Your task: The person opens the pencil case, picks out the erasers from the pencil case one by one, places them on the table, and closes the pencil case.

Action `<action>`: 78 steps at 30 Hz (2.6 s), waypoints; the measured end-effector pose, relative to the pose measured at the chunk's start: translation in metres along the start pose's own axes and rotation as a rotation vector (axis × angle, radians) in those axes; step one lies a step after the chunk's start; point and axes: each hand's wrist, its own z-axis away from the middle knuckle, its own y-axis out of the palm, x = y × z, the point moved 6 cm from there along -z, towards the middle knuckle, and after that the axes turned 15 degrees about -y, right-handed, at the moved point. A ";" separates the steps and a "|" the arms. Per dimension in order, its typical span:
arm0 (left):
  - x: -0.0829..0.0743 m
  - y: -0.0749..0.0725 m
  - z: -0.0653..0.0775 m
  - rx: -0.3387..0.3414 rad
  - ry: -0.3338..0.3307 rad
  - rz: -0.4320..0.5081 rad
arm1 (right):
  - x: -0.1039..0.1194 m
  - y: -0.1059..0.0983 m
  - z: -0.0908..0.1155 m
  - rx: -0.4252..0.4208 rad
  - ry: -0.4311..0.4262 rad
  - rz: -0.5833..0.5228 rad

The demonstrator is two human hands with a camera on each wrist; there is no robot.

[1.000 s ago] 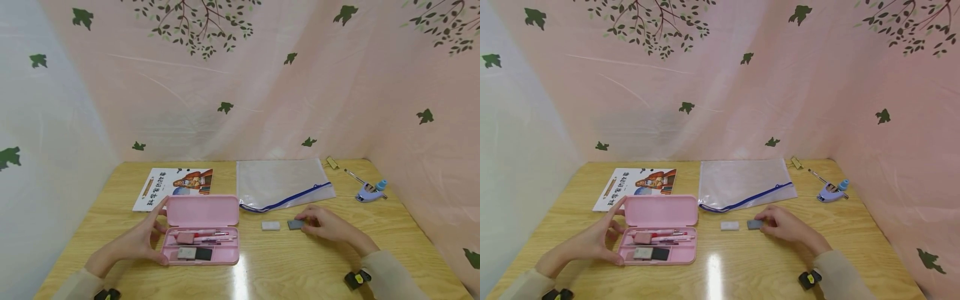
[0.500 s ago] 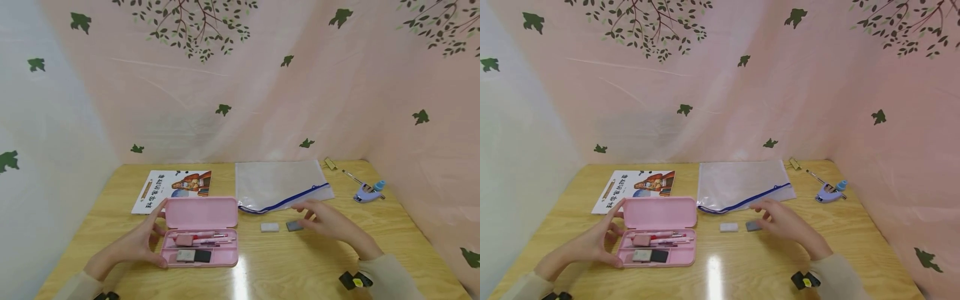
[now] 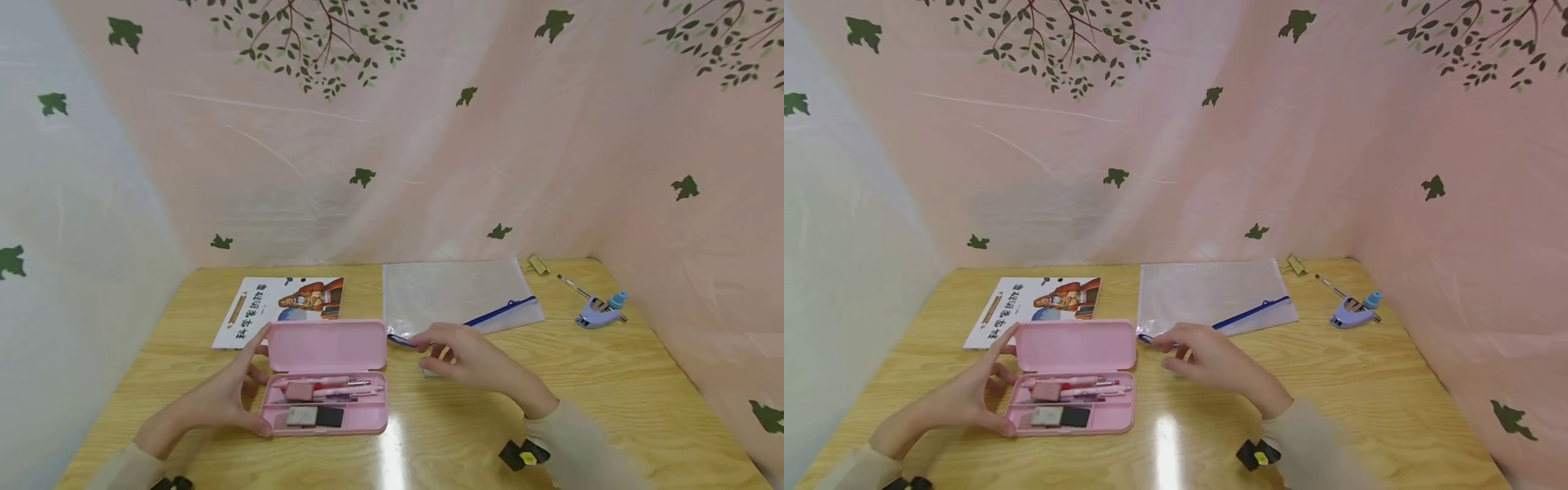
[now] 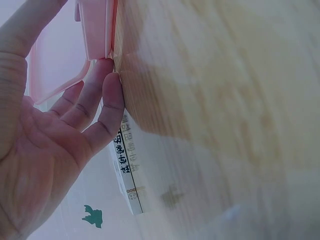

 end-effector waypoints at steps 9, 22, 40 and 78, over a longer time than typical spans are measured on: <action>-0.001 -0.002 -0.001 0.005 0.003 0.005 | 0.007 0.040 -0.053 -0.055 -0.107 -0.071; -0.001 -0.002 -0.001 0.006 0.012 -0.010 | 0.008 0.116 -0.106 0.121 -0.081 0.086; -0.001 -0.002 0.003 0.001 -0.005 -0.017 | 0.009 0.148 -0.123 0.165 -0.130 0.325; 0.001 0.000 -0.001 -0.004 0.051 0.001 | 0.008 0.146 -0.114 0.136 -0.146 0.433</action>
